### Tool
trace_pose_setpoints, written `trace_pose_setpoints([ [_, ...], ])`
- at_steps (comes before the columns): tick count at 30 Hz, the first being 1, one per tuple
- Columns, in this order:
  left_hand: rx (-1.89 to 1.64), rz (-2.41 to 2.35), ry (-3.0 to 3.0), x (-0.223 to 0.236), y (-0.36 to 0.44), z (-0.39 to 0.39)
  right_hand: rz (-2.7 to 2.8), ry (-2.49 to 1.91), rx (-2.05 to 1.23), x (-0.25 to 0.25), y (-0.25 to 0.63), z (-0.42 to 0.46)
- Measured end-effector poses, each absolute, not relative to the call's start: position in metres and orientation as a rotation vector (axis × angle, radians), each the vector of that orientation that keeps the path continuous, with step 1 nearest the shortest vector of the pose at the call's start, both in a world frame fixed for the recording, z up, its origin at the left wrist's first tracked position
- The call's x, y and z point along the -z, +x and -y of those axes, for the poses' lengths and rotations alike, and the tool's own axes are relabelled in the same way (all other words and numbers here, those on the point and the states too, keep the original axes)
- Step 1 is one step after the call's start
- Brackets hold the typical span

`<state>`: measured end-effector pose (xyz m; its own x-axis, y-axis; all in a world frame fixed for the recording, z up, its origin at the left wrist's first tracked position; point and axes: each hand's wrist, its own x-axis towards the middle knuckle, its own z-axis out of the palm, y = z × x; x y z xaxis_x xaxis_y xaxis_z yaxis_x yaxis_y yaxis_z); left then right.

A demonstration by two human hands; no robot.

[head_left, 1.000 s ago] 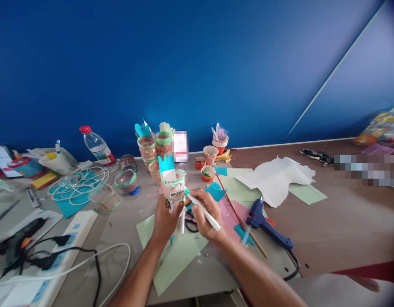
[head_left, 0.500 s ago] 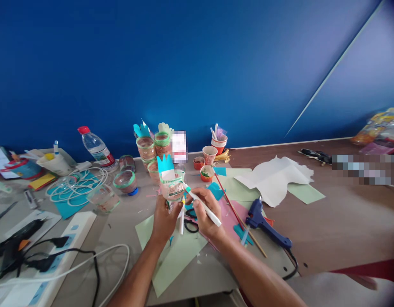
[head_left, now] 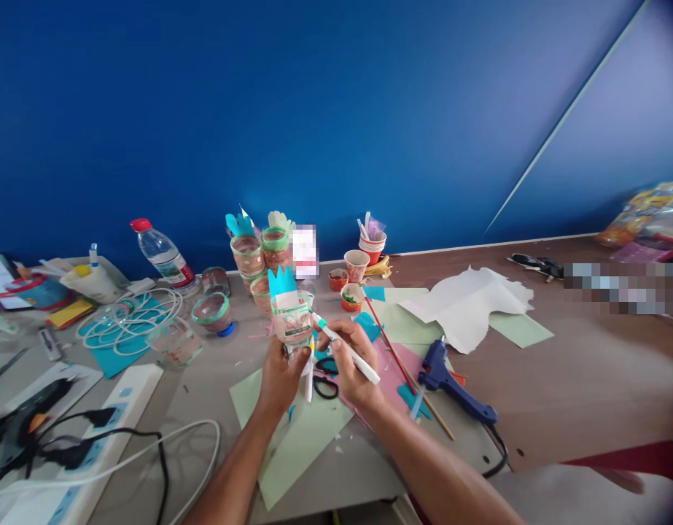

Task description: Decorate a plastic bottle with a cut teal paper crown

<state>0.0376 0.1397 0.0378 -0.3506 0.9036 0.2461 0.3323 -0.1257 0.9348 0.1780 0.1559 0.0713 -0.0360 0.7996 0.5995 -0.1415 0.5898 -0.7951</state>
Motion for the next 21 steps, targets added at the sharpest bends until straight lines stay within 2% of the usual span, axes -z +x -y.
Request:
trace_pose_setpoints([
  [15,-1.491,-1.563,1.294,-0.0360,0.0376,-0.1405,1.397,-0.558,-0.903,-0.0668,0.1792,-0.1527],
  [21,-1.462,-1.641,1.334,-0.0291,0.0350,-0.1409,1.526,-0.624,-0.758,-0.0649,0.1810,-0.1525],
])
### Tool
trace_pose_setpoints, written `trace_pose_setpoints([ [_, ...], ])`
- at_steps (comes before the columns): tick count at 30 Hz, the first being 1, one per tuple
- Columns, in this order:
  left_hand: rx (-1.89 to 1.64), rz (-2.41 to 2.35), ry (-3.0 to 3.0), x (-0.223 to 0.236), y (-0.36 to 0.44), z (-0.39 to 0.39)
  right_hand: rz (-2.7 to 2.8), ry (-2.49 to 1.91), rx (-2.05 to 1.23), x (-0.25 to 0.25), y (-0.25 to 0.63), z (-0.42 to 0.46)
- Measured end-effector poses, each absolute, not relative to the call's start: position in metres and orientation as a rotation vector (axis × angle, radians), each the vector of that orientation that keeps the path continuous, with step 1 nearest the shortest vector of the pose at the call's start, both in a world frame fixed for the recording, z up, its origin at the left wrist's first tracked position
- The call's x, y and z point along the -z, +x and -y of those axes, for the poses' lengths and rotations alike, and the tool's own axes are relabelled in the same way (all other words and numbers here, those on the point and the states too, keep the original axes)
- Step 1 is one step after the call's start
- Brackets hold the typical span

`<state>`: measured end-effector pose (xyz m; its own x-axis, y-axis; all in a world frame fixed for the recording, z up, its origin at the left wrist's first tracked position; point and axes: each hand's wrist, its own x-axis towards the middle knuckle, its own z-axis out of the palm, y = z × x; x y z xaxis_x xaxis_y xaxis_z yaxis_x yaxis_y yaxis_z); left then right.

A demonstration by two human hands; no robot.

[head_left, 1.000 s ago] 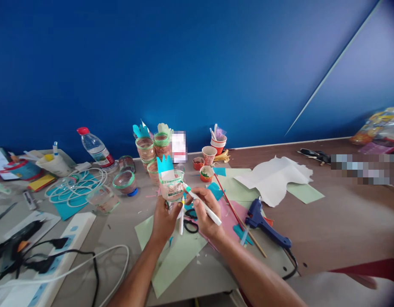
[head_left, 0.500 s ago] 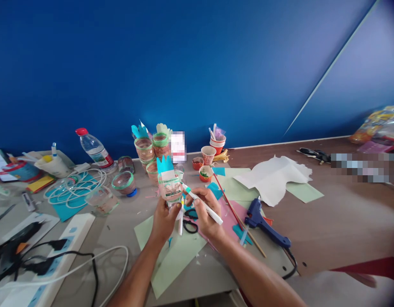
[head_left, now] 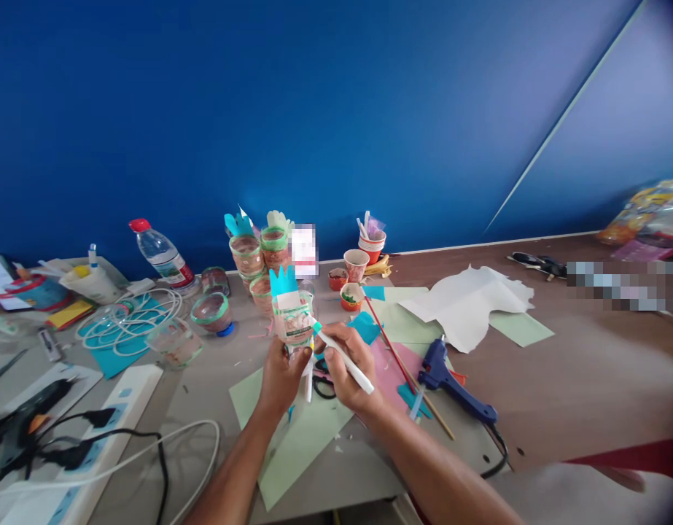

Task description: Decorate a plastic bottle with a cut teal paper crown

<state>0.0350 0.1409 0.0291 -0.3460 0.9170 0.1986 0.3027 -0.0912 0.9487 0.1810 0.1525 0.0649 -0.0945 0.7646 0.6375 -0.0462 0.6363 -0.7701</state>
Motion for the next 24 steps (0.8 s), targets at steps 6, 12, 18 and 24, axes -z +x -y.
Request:
trace_pose_setpoints([
  [6,-1.456,-1.678,1.358,-0.0282,0.0345,-0.1402,1.581,-0.607,-0.665,-0.0714,0.1818,-0.1528],
  [12,-1.474,-1.646,1.339,-0.0270,0.0349,-0.1403,1.591,-0.661,-0.629,-0.0690,0.1813,-0.1543],
  [18,-1.454,-1.638,1.331,-0.0297,0.0361,-0.1404,1.504,-0.698,-0.784,-0.0680,0.1795,-0.1532],
  [24,-1.470,-1.619,1.307,-0.0317,0.0367,-0.1404,1.426,-0.631,-0.882,-0.0676,0.1786,-0.1533],
])
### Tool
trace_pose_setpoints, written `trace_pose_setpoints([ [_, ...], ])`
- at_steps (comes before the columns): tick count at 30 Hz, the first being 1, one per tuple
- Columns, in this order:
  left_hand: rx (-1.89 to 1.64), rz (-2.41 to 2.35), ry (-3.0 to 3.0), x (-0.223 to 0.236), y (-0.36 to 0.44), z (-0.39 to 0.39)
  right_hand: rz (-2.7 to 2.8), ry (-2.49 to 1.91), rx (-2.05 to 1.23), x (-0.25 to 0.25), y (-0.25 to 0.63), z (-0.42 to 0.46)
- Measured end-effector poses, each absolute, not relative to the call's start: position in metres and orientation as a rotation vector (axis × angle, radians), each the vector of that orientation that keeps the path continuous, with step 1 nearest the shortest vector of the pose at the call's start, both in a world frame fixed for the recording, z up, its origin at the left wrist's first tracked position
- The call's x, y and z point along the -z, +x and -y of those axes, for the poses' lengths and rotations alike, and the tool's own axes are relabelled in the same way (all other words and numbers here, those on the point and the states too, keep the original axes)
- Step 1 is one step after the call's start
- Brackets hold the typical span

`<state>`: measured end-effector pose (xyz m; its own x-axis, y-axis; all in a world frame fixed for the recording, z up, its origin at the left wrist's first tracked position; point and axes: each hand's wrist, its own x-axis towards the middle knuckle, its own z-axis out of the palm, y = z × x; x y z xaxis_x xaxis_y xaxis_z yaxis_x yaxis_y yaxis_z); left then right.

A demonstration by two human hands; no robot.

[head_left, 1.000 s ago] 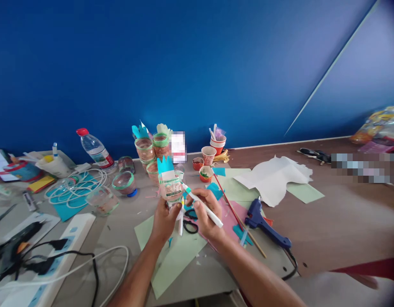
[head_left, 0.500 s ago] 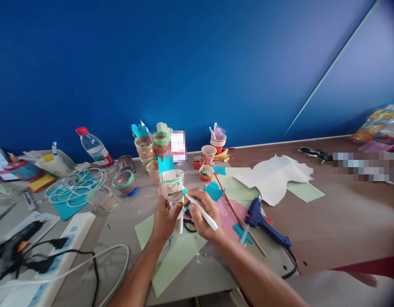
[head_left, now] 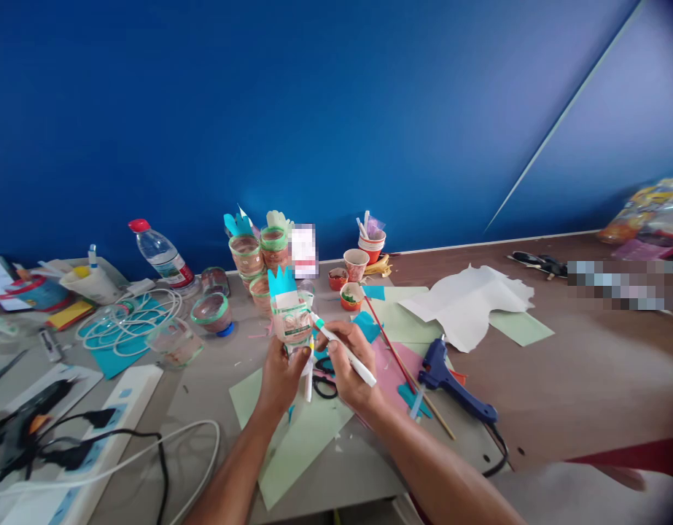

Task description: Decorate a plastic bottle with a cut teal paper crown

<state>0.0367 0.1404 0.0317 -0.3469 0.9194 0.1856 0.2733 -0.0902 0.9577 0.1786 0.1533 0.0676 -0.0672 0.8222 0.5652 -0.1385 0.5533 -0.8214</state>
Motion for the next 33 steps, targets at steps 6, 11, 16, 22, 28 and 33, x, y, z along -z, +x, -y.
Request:
trace_pose_setpoints([
  [6,-1.476,-1.592,1.288,-0.0350,0.0378,-0.1402,1.384,-0.577,-0.908,-0.0698,0.1775,-0.1547],
  [11,-1.489,-1.573,1.254,-0.0370,0.0381,-0.1408,1.359,-0.554,-0.920,-0.0691,0.1771,-0.1560],
  [16,-1.515,-1.550,1.118,-0.0311,0.0354,-0.1427,1.393,-0.547,-0.878,-0.0699,0.1809,-0.1535],
  [22,-1.515,-1.501,1.143,-0.0325,0.0358,-0.1427,1.653,-0.495,-0.739,-0.0713,0.1822,-0.1508],
  [28,-1.488,-1.543,1.190,-0.0309,0.0346,-0.1418,1.761,-0.412,-0.677,-0.0737,0.1786,-0.1514],
  [33,-1.493,-1.549,1.183,-0.0324,0.0350,-0.1412,1.765,-0.407,-0.677,-0.0734,0.1780,-0.1512],
])
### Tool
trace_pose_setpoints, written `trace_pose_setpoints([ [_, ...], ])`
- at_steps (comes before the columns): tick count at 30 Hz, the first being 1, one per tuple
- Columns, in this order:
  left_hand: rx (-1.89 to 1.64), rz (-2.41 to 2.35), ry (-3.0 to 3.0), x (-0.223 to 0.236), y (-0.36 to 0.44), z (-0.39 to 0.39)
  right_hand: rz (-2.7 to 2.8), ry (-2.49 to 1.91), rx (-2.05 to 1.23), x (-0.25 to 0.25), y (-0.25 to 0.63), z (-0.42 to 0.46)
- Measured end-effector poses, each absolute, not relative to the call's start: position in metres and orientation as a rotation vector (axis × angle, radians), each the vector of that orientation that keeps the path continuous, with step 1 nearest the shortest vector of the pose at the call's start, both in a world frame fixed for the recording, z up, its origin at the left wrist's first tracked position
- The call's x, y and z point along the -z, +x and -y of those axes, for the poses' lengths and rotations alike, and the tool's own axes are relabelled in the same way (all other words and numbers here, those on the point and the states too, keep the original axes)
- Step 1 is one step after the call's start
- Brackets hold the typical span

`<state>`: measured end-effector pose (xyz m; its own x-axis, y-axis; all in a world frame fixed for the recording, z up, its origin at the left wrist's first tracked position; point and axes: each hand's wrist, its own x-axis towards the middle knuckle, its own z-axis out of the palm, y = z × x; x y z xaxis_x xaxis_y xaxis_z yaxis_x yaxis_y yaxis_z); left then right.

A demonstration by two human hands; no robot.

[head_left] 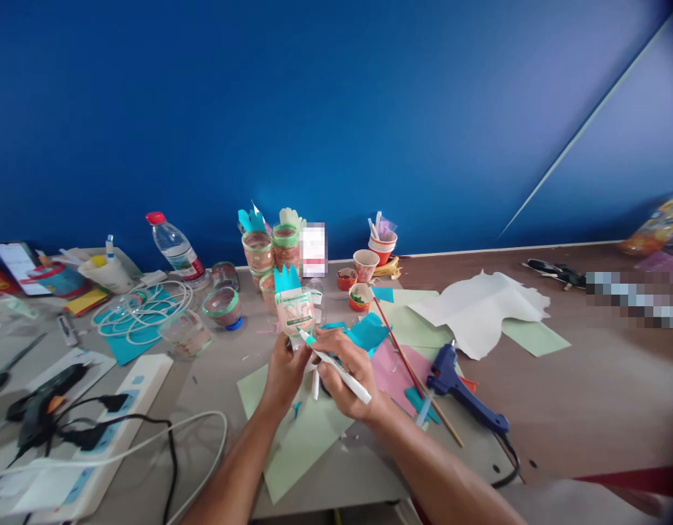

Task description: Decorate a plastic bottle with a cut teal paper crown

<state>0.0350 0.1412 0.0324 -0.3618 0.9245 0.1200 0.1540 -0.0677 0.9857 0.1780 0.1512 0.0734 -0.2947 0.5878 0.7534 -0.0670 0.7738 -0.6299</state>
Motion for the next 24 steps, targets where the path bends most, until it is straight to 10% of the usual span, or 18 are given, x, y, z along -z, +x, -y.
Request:
trace_pose_setpoints([
  [24,-1.498,-1.656,1.228,-0.0421,0.0359,-0.1414,1.768,-0.529,-0.601,-0.0720,0.1761,-0.1537],
])
